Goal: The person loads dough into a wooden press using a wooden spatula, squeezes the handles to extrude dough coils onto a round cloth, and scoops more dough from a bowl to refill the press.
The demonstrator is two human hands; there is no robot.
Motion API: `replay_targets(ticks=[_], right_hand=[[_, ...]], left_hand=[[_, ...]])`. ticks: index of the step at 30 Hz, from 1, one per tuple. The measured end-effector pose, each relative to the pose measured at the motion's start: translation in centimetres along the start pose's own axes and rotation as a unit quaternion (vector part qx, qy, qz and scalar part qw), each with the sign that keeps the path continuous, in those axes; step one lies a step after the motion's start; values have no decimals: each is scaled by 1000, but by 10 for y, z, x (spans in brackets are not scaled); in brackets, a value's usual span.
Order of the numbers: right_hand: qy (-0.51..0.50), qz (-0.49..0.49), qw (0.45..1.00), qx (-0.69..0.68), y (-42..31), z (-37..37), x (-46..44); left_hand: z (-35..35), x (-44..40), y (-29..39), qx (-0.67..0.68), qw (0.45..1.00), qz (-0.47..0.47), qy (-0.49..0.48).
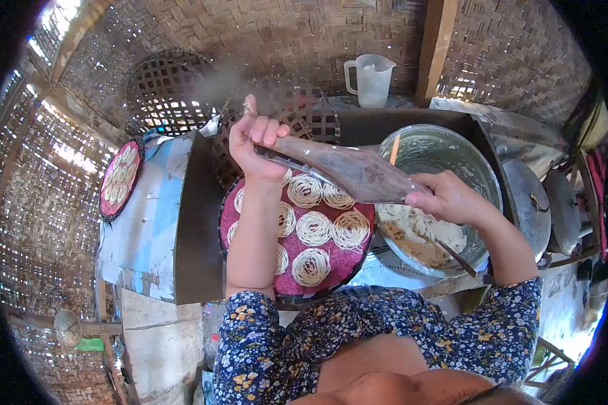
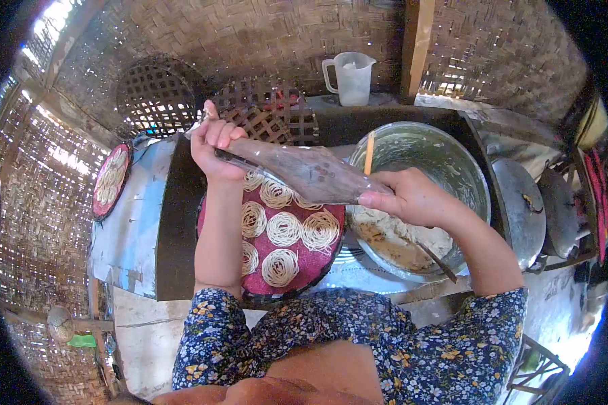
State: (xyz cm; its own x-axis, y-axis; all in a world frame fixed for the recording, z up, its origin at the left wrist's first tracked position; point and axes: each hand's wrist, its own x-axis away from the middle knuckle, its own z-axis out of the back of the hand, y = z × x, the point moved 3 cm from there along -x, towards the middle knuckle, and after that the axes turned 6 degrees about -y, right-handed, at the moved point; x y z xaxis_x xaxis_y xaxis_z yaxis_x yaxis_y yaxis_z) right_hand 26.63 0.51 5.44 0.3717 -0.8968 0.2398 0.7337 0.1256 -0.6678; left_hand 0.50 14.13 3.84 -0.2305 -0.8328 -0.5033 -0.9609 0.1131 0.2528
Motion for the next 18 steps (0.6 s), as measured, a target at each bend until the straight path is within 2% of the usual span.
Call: replay_targets(ticks=[3, 4, 6, 8, 9, 11, 14, 17, 18], right_hand=[[-23, -27, 999, -19, 7, 0, 5], [-36, -38, 998, -30, 9, 0, 6], [2, 10, 999, -39, 14, -3, 5], [25, 38, 998, -39, 18, -4, 2], [29, 41, 998, -34, 19, -5, 1], [33, 39, 998, -31, 20, -4, 2], [34, 25, 999, -23, 17, -3, 4], [38, 15, 999, -3, 20, -3, 5], [42, 14, 999, -6, 23, -2, 4]], left_hand=[[4, -4, -16, 116, 990, 62, -40], [12, -4, -28, 83, 989, 111, 45], [25, -1, -57, 10, 956, 203, 212], [60, 18, -81, -68, 897, 420, 123], [72, 26, -89, -188, 888, 408, 98], [84, 41, -101, -415, 831, 367, 41], [86, 45, -105, -424, 818, 382, 70], [88, 51, -104, -471, 766, 434, 54], [88, 51, -105, -466, 771, 431, 52]])
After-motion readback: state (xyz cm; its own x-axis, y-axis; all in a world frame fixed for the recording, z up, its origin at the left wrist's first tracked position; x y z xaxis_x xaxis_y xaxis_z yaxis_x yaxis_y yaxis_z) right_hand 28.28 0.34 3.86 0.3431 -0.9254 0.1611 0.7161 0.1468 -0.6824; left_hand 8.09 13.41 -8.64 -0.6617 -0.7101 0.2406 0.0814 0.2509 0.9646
